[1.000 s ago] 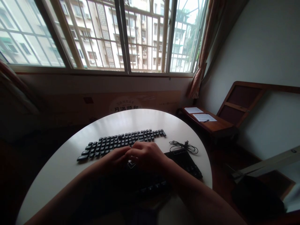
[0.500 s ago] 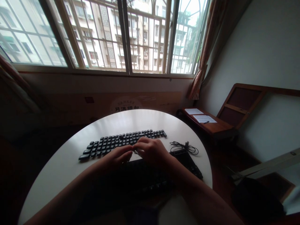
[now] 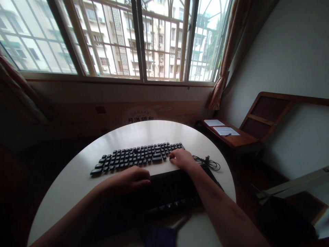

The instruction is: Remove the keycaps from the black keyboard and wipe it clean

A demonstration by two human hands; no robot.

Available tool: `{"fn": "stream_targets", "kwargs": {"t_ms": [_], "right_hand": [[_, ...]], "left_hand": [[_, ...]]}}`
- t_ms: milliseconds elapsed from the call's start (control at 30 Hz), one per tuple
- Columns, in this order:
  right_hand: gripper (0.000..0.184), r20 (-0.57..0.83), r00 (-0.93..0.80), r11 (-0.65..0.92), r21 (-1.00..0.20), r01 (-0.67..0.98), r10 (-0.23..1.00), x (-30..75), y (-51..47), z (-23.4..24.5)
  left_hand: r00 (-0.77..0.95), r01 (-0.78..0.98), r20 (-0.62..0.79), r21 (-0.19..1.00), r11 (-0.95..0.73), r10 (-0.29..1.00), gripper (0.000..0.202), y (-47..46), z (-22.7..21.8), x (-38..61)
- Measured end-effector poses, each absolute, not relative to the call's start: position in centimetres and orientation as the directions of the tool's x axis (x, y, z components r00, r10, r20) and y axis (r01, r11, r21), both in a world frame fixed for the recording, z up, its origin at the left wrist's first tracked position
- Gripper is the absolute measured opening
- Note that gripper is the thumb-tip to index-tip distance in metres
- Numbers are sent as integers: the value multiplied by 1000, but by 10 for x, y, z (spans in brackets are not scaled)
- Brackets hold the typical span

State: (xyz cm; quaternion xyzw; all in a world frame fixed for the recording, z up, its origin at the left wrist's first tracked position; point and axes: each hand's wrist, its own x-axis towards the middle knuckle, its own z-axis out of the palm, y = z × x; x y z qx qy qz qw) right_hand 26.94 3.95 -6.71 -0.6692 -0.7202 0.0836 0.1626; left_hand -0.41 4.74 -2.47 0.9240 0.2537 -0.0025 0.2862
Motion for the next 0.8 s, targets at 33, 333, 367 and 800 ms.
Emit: {"fn": "stream_targets", "kwargs": {"t_ms": [33, 333, 367, 800], "right_hand": [[22, 121, -44, 84, -340, 937, 992, 268, 40, -68], [20, 138, 15, 35, -355, 934, 990, 264, 40, -71], [19, 141, 18, 33, -354, 935, 990, 263, 40, -71], [17, 177, 19, 43, -345, 938, 984, 257, 43, -74]], "left_hand": [[872, 469, -151, 524, -711, 465, 28, 48, -25, -4], [885, 447, -139, 526, -724, 445, 27, 48, -25, -5], [885, 445, -136, 525, -725, 444, 27, 48, -25, -5], [891, 431, -130, 539, -723, 434, 28, 47, -24, -6]]}}
